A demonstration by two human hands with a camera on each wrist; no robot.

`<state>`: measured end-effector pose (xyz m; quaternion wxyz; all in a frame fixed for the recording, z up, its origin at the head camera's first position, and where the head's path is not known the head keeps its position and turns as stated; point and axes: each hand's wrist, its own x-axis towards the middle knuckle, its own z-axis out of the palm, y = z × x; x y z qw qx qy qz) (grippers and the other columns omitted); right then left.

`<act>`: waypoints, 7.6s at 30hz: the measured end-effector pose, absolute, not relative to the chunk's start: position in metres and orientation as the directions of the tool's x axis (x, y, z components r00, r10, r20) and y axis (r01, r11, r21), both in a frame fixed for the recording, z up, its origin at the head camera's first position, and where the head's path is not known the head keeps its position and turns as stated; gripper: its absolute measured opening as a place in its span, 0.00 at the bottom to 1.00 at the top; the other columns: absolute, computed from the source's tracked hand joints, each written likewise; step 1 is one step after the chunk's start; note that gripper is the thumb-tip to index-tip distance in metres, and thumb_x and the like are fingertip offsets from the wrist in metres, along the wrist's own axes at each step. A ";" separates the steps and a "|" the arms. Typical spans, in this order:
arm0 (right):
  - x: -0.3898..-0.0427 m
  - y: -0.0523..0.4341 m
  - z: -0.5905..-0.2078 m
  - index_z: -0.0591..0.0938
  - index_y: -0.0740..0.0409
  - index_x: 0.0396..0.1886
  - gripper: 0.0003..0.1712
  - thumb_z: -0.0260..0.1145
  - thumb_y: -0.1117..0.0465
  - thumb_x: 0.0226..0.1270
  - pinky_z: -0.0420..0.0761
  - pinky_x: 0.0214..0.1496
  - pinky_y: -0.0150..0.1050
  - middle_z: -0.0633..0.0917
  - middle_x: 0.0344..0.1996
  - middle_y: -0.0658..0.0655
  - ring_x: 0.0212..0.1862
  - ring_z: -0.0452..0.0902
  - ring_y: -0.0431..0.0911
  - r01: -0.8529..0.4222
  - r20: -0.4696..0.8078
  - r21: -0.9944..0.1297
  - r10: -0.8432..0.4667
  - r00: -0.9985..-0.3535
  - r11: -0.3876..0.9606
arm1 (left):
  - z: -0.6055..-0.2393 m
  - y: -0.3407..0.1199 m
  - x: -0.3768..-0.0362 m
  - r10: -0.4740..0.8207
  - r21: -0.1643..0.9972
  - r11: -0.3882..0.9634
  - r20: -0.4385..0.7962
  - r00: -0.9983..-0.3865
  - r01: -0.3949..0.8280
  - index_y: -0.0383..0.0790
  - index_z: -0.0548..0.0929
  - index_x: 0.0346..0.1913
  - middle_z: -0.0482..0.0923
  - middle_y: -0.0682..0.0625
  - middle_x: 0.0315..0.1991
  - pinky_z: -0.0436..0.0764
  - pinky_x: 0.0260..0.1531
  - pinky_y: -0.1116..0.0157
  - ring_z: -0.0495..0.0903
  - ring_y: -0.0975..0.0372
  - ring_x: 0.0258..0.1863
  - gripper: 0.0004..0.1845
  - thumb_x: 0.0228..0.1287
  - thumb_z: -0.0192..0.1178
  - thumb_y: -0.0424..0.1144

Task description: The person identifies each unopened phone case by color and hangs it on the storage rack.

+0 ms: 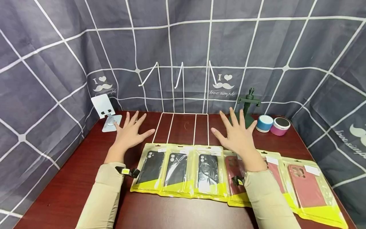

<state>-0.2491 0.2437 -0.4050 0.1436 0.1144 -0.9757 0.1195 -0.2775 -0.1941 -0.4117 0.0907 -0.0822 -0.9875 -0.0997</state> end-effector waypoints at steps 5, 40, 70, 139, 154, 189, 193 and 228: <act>-0.249 0.238 -0.403 0.51 0.37 0.83 0.49 0.48 0.24 0.68 0.19 0.58 0.81 0.41 0.82 0.54 0.79 0.19 0.57 -0.283 0.309 -0.207 -0.212 -0.927 0.936 | -0.409 -0.198 -0.277 0.152 0.233 0.952 0.200 -0.968 0.197 0.64 0.49 0.81 0.40 0.50 0.82 0.25 0.62 0.26 0.28 0.48 0.79 0.50 0.59 0.42 0.82; -0.257 0.019 -0.450 0.82 0.52 0.30 0.13 0.75 0.51 0.62 0.76 0.37 0.36 0.79 0.23 0.44 0.26 0.71 0.37 -0.566 -0.057 -0.573 -0.718 -0.694 0.593 | -0.492 -0.211 -0.301 0.283 0.723 0.652 0.045 -0.958 0.227 0.52 0.74 0.72 0.65 0.47 0.75 0.67 0.67 0.47 0.63 0.50 0.73 0.32 0.66 0.68 0.49; -0.252 0.109 -0.288 0.87 0.68 0.35 0.12 0.77 0.61 0.61 0.79 0.24 0.31 0.87 0.23 0.57 0.20 0.80 0.43 -0.538 0.520 -0.821 0.140 -0.843 -0.190 | -0.497 -0.191 -0.303 0.361 0.500 0.783 0.120 -0.925 0.370 0.44 0.65 0.77 0.59 0.49 0.77 0.50 0.76 0.56 0.53 0.59 0.78 0.51 0.57 0.62 0.72; -0.232 0.165 -0.465 0.83 0.59 0.49 0.30 0.76 0.41 0.58 0.76 0.49 0.49 0.80 0.41 0.53 0.45 0.74 0.51 -0.480 0.086 -0.530 -0.519 -0.850 0.699 | -0.497 -0.191 -0.300 0.316 0.494 0.806 0.108 -0.943 0.327 0.49 0.67 0.76 0.61 0.50 0.76 0.58 0.73 0.49 0.58 0.48 0.76 0.50 0.55 0.65 0.72; -0.239 0.173 -0.477 0.81 0.39 0.28 0.09 0.73 0.49 0.65 0.71 0.29 0.35 0.74 0.16 0.42 0.23 0.71 0.39 -0.445 0.191 -0.705 -0.456 -0.869 0.553 | -0.499 -0.191 -0.299 0.320 0.505 0.795 0.120 -0.940 0.335 0.48 0.67 0.76 0.61 0.51 0.77 0.59 0.72 0.47 0.57 0.48 0.76 0.50 0.55 0.64 0.73; -0.233 0.168 -0.443 0.88 0.61 0.36 0.15 0.76 0.53 0.62 0.85 0.27 0.38 0.84 0.21 0.50 0.22 0.82 0.42 0.021 -0.017 -0.997 -0.066 -0.998 -0.071 | -0.501 -0.189 -0.303 0.333 0.492 0.798 0.121 -0.935 0.348 0.48 0.67 0.76 0.61 0.50 0.76 0.59 0.73 0.49 0.59 0.48 0.75 0.52 0.54 0.62 0.75; -0.229 0.164 -0.432 0.87 0.61 0.30 0.15 0.77 0.52 0.61 0.73 0.21 0.33 0.74 0.16 0.46 0.17 0.68 0.39 -0.033 0.035 -0.999 -0.053 -0.998 -0.035 | -0.499 -0.189 -0.302 0.327 0.493 0.801 0.117 -0.938 0.340 0.48 0.67 0.76 0.61 0.50 0.76 0.59 0.73 0.49 0.59 0.48 0.75 0.52 0.54 0.63 0.74; -0.249 0.126 -0.291 0.90 0.63 0.34 0.12 0.76 0.57 0.62 0.59 0.16 0.31 0.83 0.16 0.49 0.16 0.63 0.36 -0.492 0.497 -0.861 0.007 -0.868 0.128 | -0.495 -0.189 -0.303 0.331 0.497 0.795 0.124 -0.936 0.347 0.47 0.68 0.75 0.63 0.49 0.75 0.61 0.72 0.50 0.61 0.49 0.75 0.50 0.54 0.65 0.72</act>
